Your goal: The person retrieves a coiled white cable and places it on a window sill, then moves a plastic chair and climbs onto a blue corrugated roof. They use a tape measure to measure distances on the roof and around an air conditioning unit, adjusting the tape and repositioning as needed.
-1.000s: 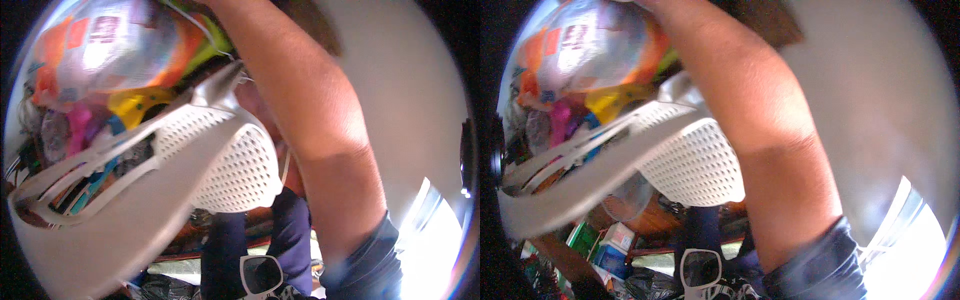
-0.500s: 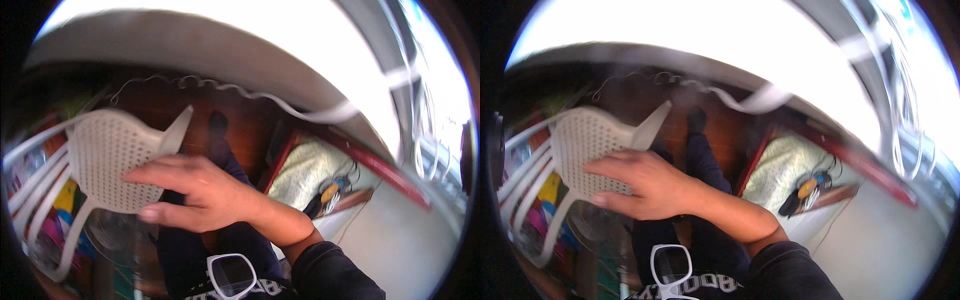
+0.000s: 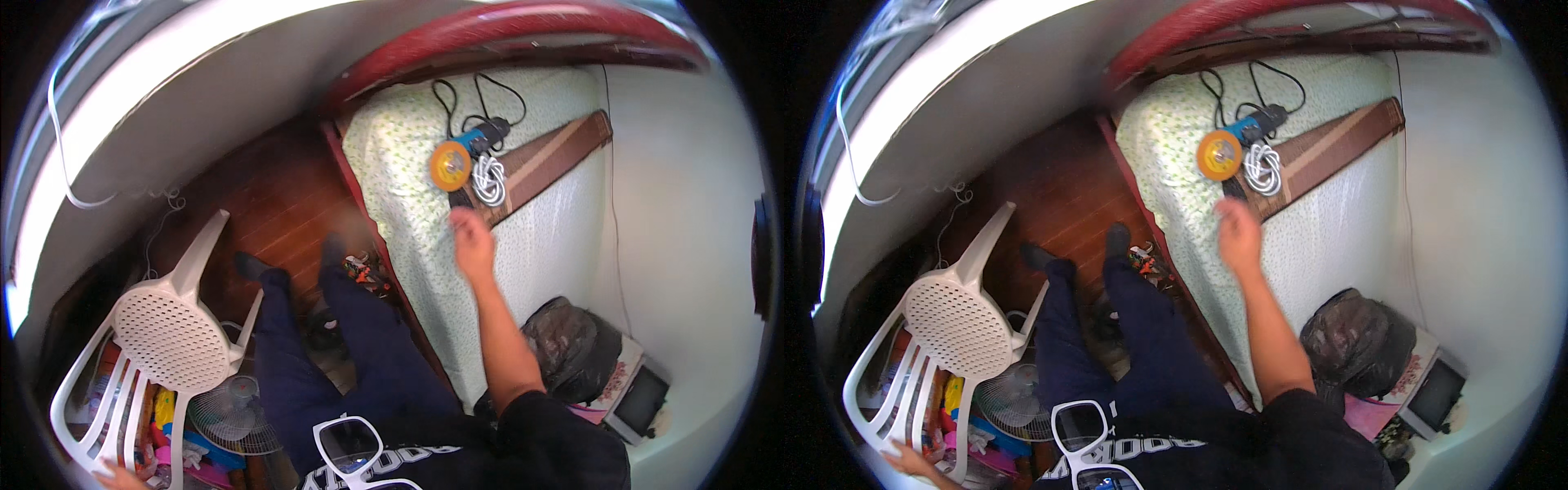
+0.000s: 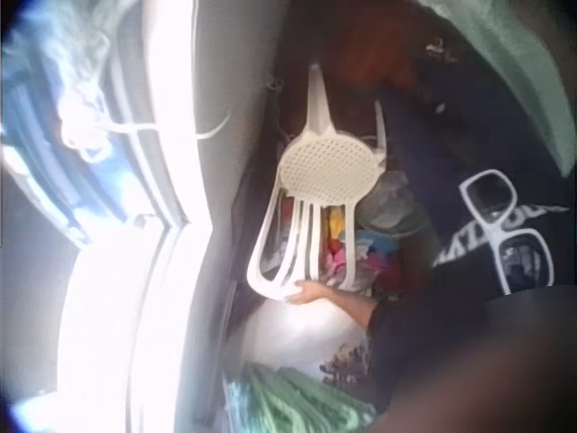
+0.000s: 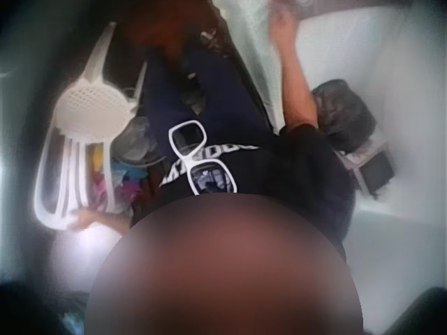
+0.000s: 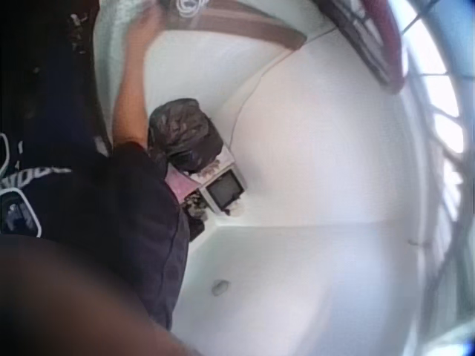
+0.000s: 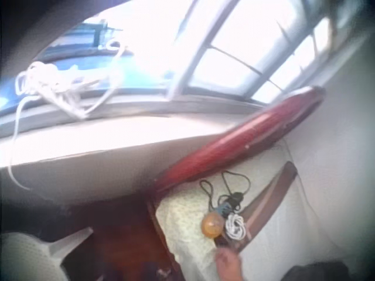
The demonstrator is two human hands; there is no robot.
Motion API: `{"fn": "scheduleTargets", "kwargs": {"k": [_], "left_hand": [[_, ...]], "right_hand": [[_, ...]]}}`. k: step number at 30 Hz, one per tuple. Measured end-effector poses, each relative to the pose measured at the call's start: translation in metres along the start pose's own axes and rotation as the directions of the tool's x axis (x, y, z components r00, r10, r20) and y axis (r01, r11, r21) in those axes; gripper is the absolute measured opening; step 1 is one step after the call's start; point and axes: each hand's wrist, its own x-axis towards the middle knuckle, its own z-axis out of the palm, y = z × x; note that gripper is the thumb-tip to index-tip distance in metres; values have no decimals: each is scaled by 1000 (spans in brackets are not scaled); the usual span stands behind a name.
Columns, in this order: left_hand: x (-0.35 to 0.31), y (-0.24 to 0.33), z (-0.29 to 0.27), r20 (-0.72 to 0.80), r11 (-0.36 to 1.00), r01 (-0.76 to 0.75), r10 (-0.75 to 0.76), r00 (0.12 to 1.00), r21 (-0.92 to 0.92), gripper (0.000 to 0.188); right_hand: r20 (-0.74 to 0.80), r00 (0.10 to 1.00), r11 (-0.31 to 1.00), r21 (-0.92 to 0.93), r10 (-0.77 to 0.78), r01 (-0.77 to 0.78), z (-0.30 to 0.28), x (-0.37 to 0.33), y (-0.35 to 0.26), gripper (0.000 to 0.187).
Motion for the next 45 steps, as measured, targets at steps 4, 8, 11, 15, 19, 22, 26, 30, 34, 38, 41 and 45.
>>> {"fn": "scheduleTargets", "kwargs": {"k": [4,8,11,15,19,22,26,30,34,38,41,45], "left_hand": [[-96,83,-21,422,935,181,-38,906,-305,60],[-186,196,-91,591,928,-21,254,766,-371,58],[-209,256,-147,785,898,99,316,533,-428,53],[-203,315,-186,783,838,107,444,435,-535,49],[-182,332,-201,718,754,169,496,487,-635,42],[-170,332,-209,765,805,199,407,499,-558,40],[-161,346,-230,798,802,239,415,437,-548,39],[-154,388,-263,723,686,289,505,471,-668,39],[-136,444,-295,655,571,327,601,459,-753,41],[-113,492,-321,623,492,389,679,389,-779,42],[-96,513,-336,596,450,420,729,338,-788,41],[-67,526,-337,490,338,388,767,414,-858,39]], "right_hand": [[-137,977,838,-541,-163,63,-78,132,72,50],[403,745,410,-647,-532,643,-103,223,80,77],[609,655,220,-635,-448,741,-93,264,75,88],[719,624,431,-480,-305,764,-71,278,82,87],[544,788,536,-590,-290,604,-93,261,101,83],[344,888,633,-623,-306,459,-136,239,113,83],[72,965,745,-623,-251,240,-191,198,128,88],[-144,984,860,-510,-105,17,-249,138,120,91],[-265,963,975,-221,-56,-4,-303,52,88,67],[-233,970,954,299,75,-2,-313,-16,39,68],[-164,983,935,354,82,-19,-269,-36,-17,61],[83,955,889,395,-284,230,-214,-20,-125,52]]}}
